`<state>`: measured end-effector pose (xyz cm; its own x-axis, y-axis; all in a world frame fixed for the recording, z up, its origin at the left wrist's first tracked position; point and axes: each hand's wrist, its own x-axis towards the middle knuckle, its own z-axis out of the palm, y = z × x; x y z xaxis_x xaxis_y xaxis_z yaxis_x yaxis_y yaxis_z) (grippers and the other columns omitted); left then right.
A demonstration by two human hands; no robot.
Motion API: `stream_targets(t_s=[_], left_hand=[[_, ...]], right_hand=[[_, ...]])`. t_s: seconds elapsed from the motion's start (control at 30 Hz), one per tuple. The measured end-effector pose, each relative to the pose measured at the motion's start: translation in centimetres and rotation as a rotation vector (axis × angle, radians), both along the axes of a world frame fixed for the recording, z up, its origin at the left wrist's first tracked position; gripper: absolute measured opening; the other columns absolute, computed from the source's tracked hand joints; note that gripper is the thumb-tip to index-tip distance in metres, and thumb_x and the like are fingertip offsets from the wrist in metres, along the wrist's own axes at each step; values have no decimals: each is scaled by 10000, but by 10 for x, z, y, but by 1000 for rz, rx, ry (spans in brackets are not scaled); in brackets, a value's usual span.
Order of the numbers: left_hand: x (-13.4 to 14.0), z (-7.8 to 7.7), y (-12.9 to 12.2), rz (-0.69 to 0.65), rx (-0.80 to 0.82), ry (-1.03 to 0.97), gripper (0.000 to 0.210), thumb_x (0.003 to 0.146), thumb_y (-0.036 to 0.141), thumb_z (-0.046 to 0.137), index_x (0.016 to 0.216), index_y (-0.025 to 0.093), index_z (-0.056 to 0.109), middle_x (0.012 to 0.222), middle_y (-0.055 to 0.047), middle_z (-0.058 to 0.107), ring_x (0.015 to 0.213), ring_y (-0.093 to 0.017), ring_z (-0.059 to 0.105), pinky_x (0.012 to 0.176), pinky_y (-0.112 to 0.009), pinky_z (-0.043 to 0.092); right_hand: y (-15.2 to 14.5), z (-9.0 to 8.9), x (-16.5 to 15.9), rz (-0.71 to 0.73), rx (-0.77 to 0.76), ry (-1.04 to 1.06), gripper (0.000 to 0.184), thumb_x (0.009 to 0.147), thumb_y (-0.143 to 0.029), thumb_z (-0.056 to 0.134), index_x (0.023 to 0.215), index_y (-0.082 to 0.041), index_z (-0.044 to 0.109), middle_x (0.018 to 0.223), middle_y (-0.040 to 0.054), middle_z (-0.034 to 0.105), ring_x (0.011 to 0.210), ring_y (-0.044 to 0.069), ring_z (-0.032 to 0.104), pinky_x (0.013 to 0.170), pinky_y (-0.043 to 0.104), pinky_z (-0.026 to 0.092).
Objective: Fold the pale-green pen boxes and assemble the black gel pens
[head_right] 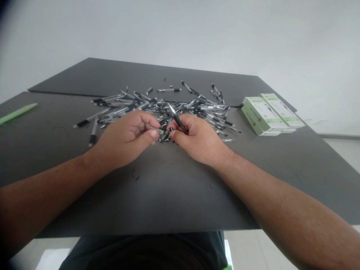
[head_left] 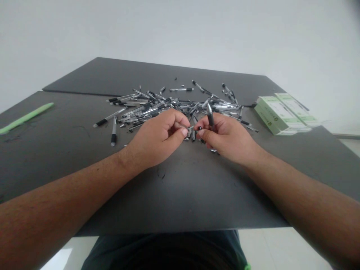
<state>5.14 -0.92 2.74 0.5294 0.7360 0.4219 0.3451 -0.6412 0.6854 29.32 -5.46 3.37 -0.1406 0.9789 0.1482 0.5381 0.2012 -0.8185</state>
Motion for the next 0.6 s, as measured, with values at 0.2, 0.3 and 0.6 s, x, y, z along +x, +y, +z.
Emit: stream_targets(t_s=[0.2, 0.3, 0.6], left_hand=[[4, -5, 5, -7, -279, -136, 193, 880, 349, 815, 934, 244, 662, 781, 0, 759, 691, -198, 735, 624, -327, 558], [6, -5, 4, -59, -368, -170, 208, 847, 332, 820, 908, 248, 640, 752, 3, 762, 684, -205, 760, 602, -320, 570], [5, -7, 3, -69, -376, -141, 181, 847, 331, 808, 888, 244, 655, 756, -9, 799, 688, -209, 785, 628, -321, 606]], right_hand=[[0, 0, -1, -40, 21, -13, 126, 972, -330, 724, 1046, -243, 780, 784, -26, 693, 709, 169, 618, 653, 317, 429], [-2, 1, -3, -47, 55, -66, 118, 952, -307, 738, 1038, -244, 790, 791, -18, 711, 733, 181, 634, 664, 322, 429], [-6, 2, -8, -29, 116, -151, 52, 947, -280, 748, 954, -238, 778, 866, 0, 771, 782, 187, 654, 712, 326, 431]])
